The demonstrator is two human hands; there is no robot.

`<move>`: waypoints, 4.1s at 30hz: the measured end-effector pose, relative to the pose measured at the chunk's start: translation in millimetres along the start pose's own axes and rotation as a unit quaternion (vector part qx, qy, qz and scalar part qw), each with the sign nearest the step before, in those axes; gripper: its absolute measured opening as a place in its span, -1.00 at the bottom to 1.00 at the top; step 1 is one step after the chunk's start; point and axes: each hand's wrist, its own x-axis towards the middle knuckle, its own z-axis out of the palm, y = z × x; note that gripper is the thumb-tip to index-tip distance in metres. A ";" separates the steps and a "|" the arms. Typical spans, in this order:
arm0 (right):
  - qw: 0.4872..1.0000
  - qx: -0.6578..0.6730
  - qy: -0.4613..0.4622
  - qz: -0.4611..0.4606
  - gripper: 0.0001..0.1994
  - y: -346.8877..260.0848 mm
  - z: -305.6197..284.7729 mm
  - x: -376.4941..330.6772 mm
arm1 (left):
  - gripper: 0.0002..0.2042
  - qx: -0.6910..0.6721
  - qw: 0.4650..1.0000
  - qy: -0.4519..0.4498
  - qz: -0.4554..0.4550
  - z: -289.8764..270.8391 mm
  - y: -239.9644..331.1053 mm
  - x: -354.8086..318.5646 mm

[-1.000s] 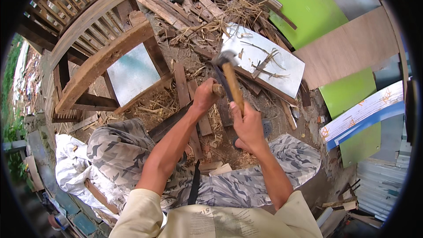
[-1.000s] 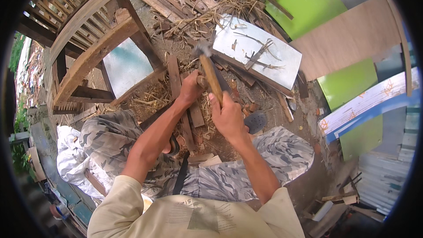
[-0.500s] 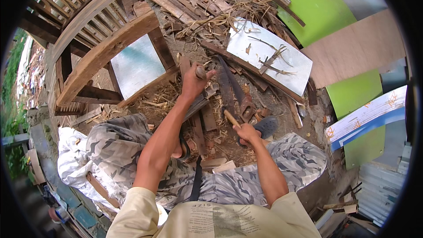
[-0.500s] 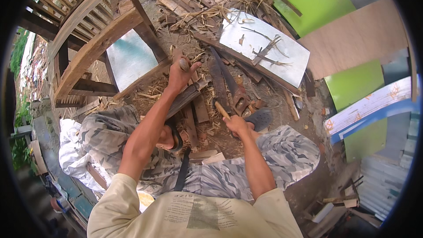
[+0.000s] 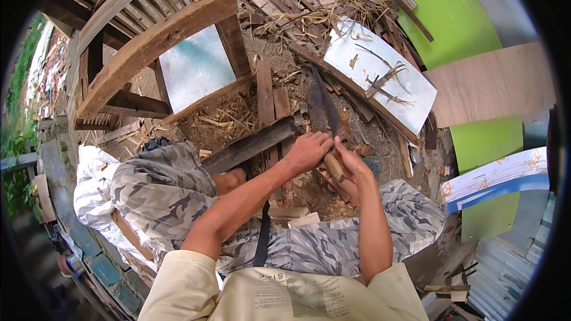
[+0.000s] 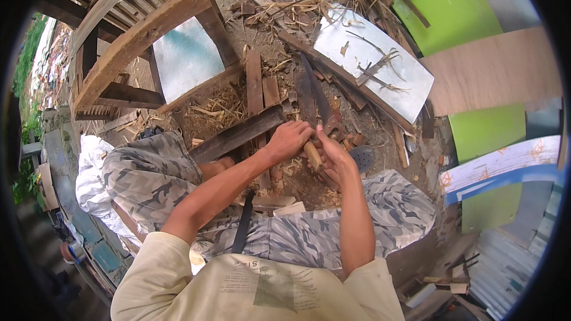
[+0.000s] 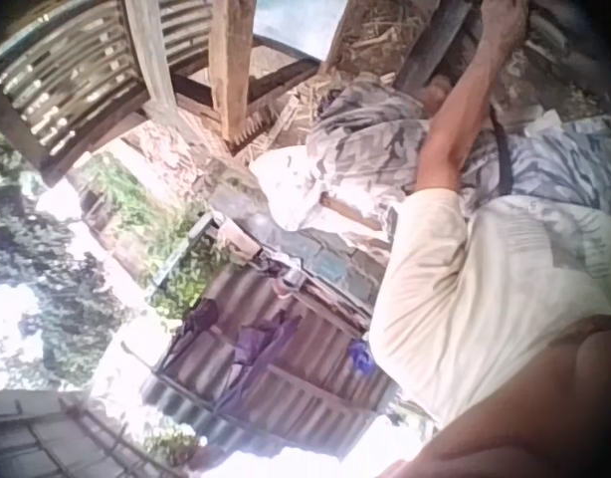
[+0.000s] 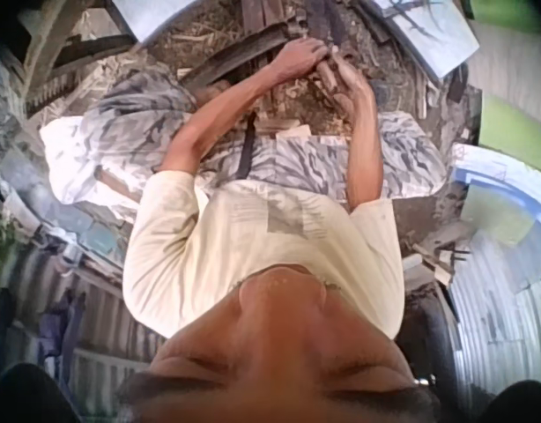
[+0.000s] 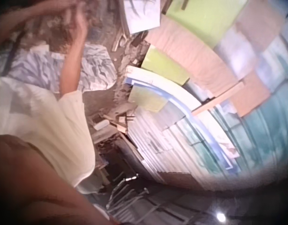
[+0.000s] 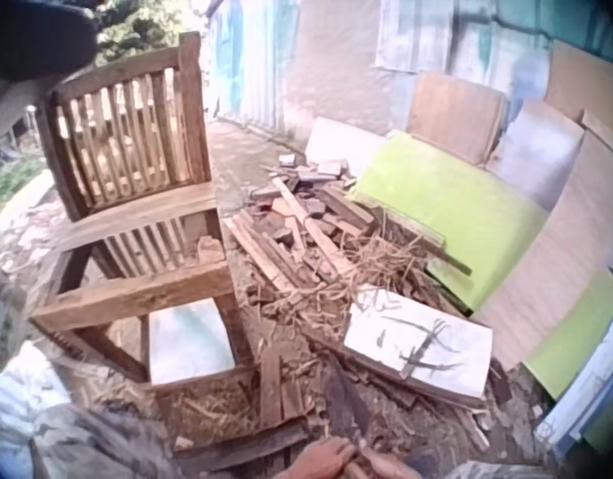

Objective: The person sits on the ground and uses a machete and hammer to fit a cylindrical wooden piece into a slot on a wooden chair. They repeatedly position the piece, strike it with the hammer, and adjust it until it fits.

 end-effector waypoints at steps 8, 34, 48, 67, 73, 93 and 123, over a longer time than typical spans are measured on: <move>0.995 0.014 -0.091 0.039 -0.46 27.5 21.1 -10.9 | -0.22 -0.033 0.998 -0.051 -0.019 -1.2 -34.4 -45.4; 0.986 -0.085 0.132 -0.058 -0.58 42.1 37.0 -37.8 | -0.34 0.031 0.870 -0.183 -0.457 7.5 -180.3 -116.7; 0.890 0.074 0.234 -0.385 -0.48 -22.3 59.4 -45.2 | -0.57 0.072 0.948 0.171 -0.260 -97.3 -118.9 71.1; 0.820 0.068 0.270 -0.499 -0.62 -84.9 57.6 -43.1 | -0.31 -0.118 0.885 0.273 -0.359 -130.2 16.5 150.7; 0.840 0.052 0.135 -0.523 -0.66 -82.8 59.0 -29.8 | -0.19 -0.090 0.881 0.269 -0.378 -137.9 -11.2 124.4; 0.900 0.123 -0.046 -0.415 -0.61 -51.3 61.4 29.3 | -0.20 -0.184 0.864 0.182 -0.432 -120.4 -55.1 72.3; 0.795 0.019 0.275 -0.541 -0.57 -100.8 43.0 -177.1 | -0.83 0.021 0.943 0.288 -0.163 -148.3 30.0 64.6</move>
